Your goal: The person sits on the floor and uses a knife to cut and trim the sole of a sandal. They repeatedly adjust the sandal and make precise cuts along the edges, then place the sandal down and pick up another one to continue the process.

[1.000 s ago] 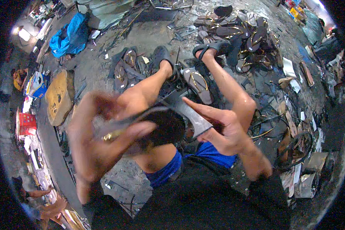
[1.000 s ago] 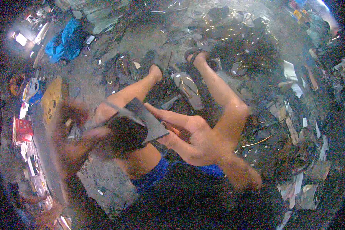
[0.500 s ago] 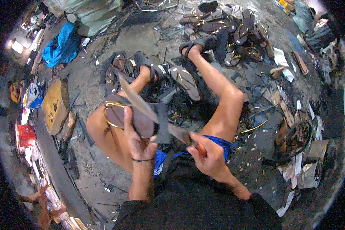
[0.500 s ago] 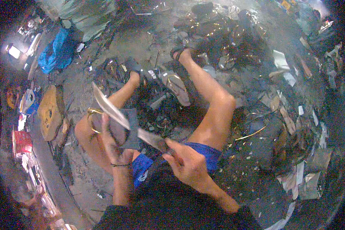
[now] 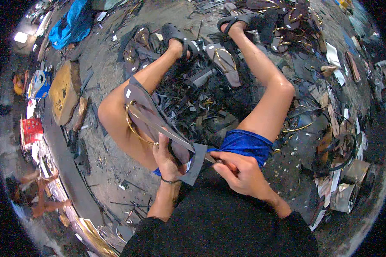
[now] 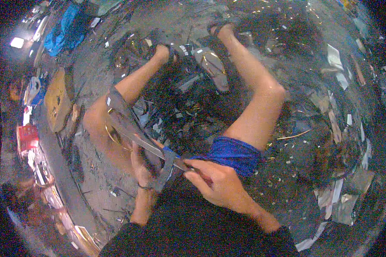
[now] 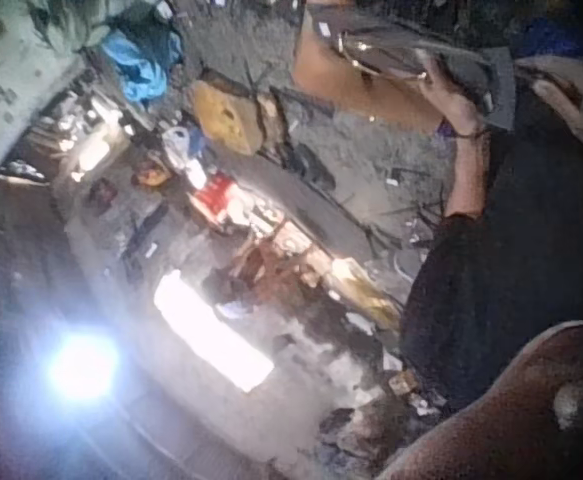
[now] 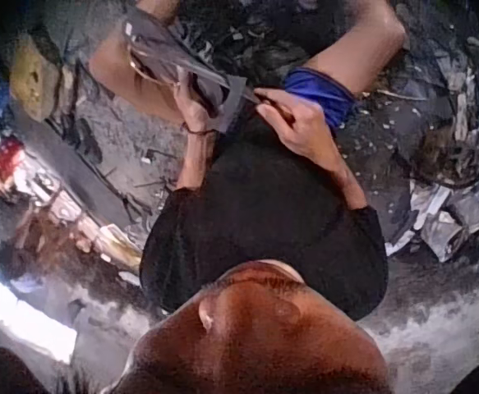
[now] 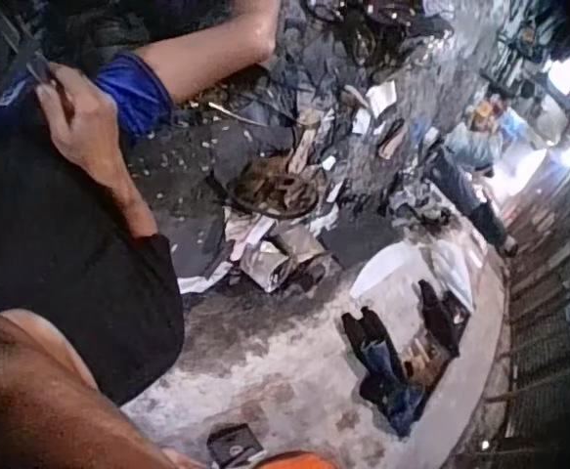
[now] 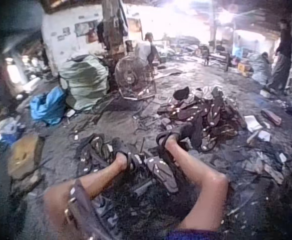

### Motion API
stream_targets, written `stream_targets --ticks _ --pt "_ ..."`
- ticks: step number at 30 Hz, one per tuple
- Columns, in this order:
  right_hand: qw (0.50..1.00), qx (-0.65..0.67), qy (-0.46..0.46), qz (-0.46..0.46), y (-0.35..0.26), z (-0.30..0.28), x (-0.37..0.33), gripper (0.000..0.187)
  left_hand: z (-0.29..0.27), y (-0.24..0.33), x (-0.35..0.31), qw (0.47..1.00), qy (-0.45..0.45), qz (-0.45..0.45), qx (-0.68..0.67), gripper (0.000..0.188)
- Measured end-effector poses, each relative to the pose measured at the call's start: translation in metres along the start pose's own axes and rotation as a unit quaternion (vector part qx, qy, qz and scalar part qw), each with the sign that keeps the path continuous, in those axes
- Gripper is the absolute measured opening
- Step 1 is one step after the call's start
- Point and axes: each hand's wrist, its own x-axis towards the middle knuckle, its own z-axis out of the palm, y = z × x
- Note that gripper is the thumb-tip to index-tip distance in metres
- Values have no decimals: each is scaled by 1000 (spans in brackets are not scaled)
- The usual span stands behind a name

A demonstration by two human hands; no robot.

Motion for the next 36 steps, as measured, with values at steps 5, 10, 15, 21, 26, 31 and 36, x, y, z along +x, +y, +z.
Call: stream_targets --ticks 5,10,15,21,26,31,36 --pt "997 -71 -22 15 18 -19 -30 28 14 2 -7 998 55 28 6 45" --pt "998 -48 -30 0 26 11 0 27 17 4 -12 993 102 22 46 48" --pt "997 -46 -6 -69 41 45 39 36 17 24 -19 997 40 -32 58 47" --pt "973 -70 100 -196 40 75 92 33 26 34 -20 997 57 -51 4 48" --pt "995 -11 63 -73 31 74 158 33 16 12 -42 999 27 -35 11 48" --pt "996 70 -37 -51 16 34 150 35 -36 -16 -51 941 -99 106 306 50" --pt "992 79 -26 -100 -6 23 114 48 4 77 26 975 -168 84 120 32"
